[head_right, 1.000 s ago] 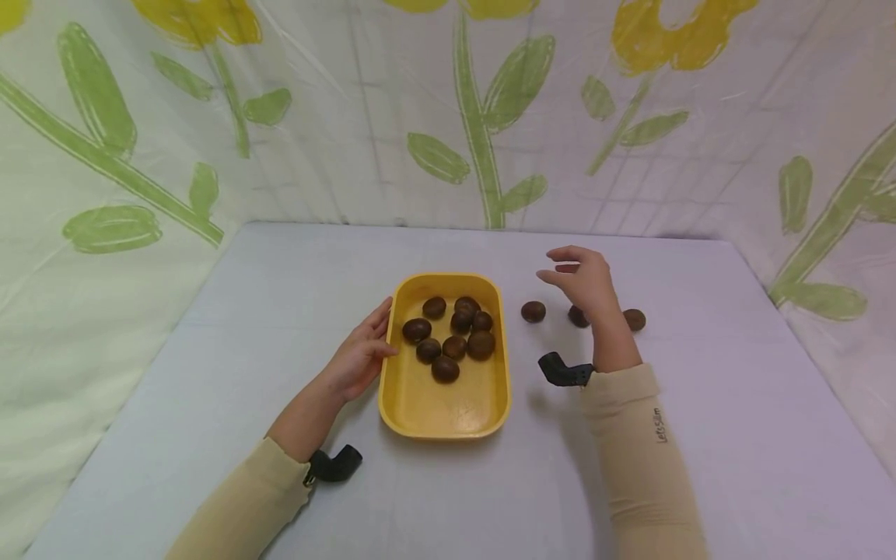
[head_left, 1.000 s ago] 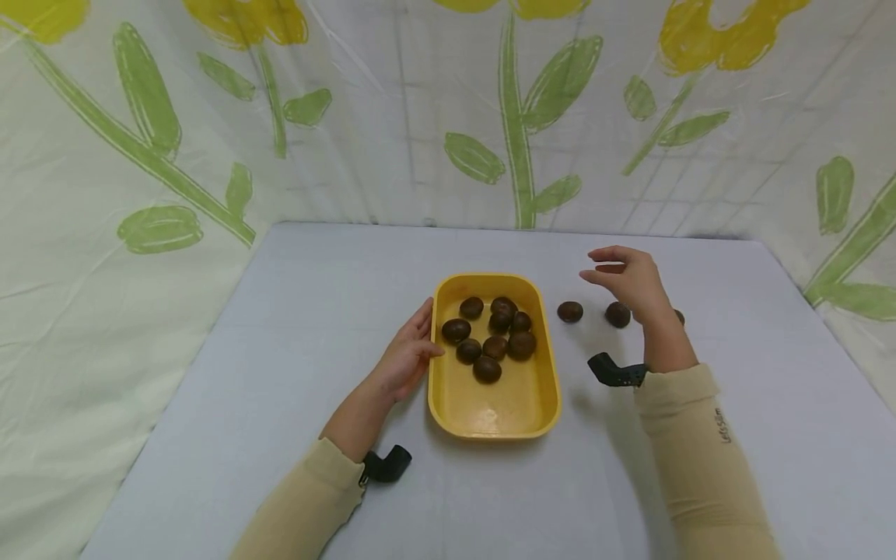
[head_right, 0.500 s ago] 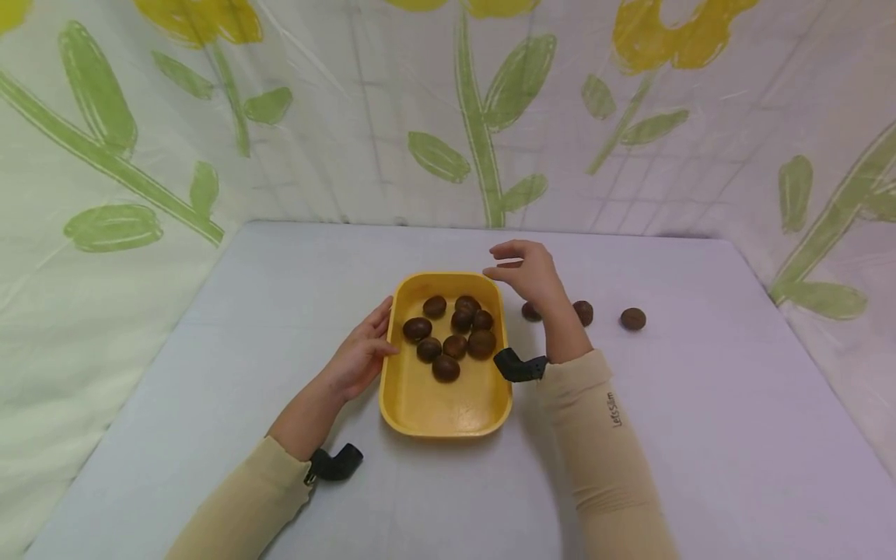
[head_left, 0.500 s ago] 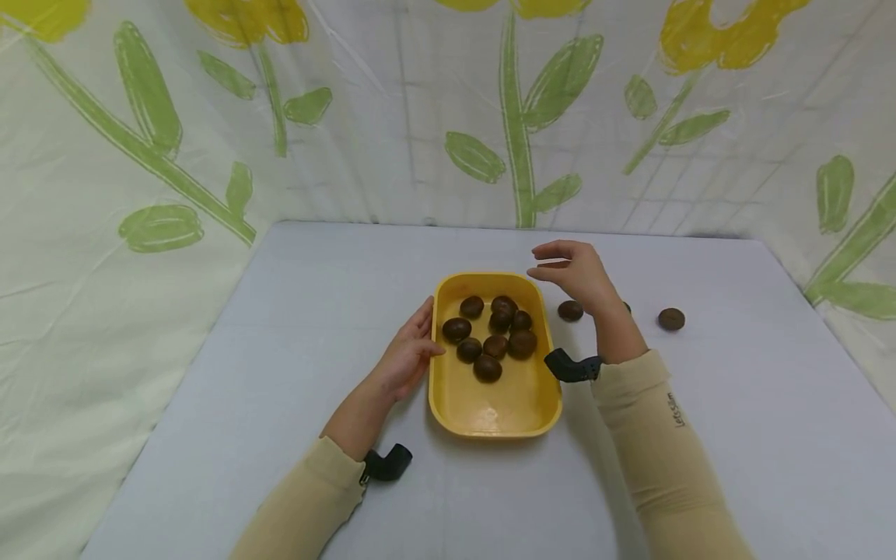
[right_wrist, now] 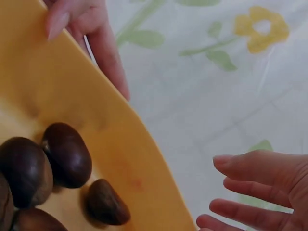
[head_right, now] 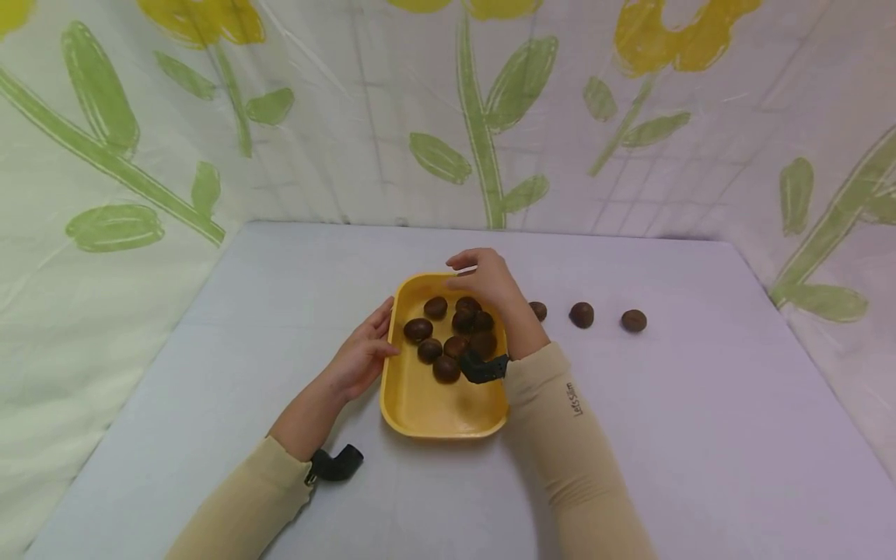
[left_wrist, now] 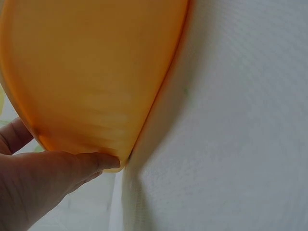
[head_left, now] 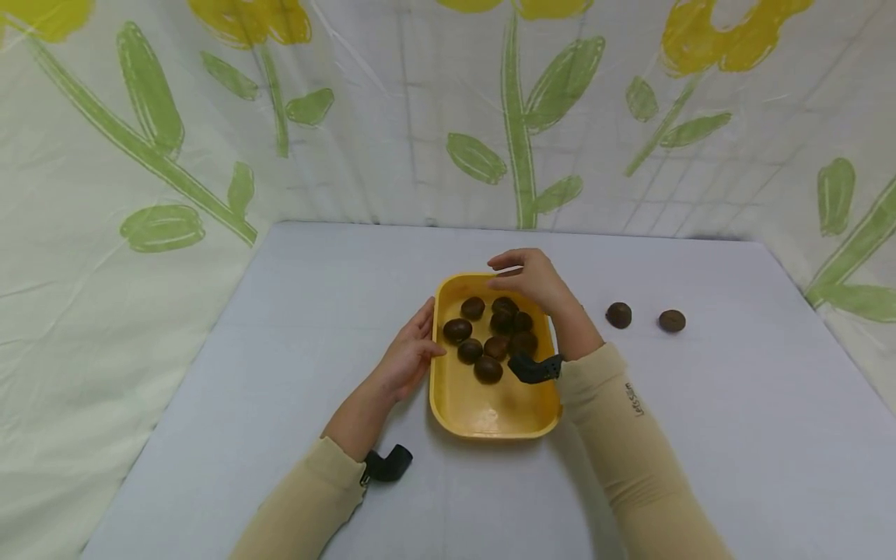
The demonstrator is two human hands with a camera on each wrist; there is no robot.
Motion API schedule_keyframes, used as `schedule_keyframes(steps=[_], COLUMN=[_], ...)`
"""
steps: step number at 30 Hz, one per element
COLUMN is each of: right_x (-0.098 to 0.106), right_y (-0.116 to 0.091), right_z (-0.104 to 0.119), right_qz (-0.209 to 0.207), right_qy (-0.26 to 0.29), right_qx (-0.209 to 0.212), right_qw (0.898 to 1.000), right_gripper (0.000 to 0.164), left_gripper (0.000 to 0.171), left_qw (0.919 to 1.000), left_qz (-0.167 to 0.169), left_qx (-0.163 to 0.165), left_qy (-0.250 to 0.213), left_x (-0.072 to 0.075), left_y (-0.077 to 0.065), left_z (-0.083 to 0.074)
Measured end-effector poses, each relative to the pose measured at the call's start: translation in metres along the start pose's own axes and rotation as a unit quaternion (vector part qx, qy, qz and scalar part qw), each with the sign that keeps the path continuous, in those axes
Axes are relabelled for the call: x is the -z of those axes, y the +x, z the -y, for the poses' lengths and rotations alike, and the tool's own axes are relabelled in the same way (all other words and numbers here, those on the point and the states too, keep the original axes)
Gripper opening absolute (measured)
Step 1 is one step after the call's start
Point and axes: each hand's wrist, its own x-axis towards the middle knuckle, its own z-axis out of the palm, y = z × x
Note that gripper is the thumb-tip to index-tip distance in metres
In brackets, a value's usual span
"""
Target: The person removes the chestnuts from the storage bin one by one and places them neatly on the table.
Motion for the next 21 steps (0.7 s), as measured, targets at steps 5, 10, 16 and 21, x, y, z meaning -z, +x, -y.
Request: schedule_keyframes(steps=[5,10,16,21], right_x=[-0.009,-0.017,-0.024,-0.030], right_y=[0.005,0.009,0.018,0.021], right_z=[0.002,0.001,-0.003,-0.007], right_qz=[0.007,0.011,0.021,0.038], right_qy=[-0.018,-0.040,-0.070,-0.108], right_qx=[-0.004,-0.004,0.008,0.001], right_qw=[1.000,0.999,0.997,0.993], right_gripper=[0.040,0.040,0.037,0.036], left_gripper=[0.083,0.083,0.083,0.084], left_qw=[1.0000,1.0000,0.9999,0.9999], left_qz=[0.002,0.006,0.002,0.003], left_qx=[-0.001,-0.002,-0.001,0.000], left_qy=[0.002,-0.004,-0.010,-0.016], left_x=[0.000,0.000,0.000,-0.001], left_y=[0.000,0.000,0.002,0.001], left_z=[-0.001,0.000,-0.001,-0.002])
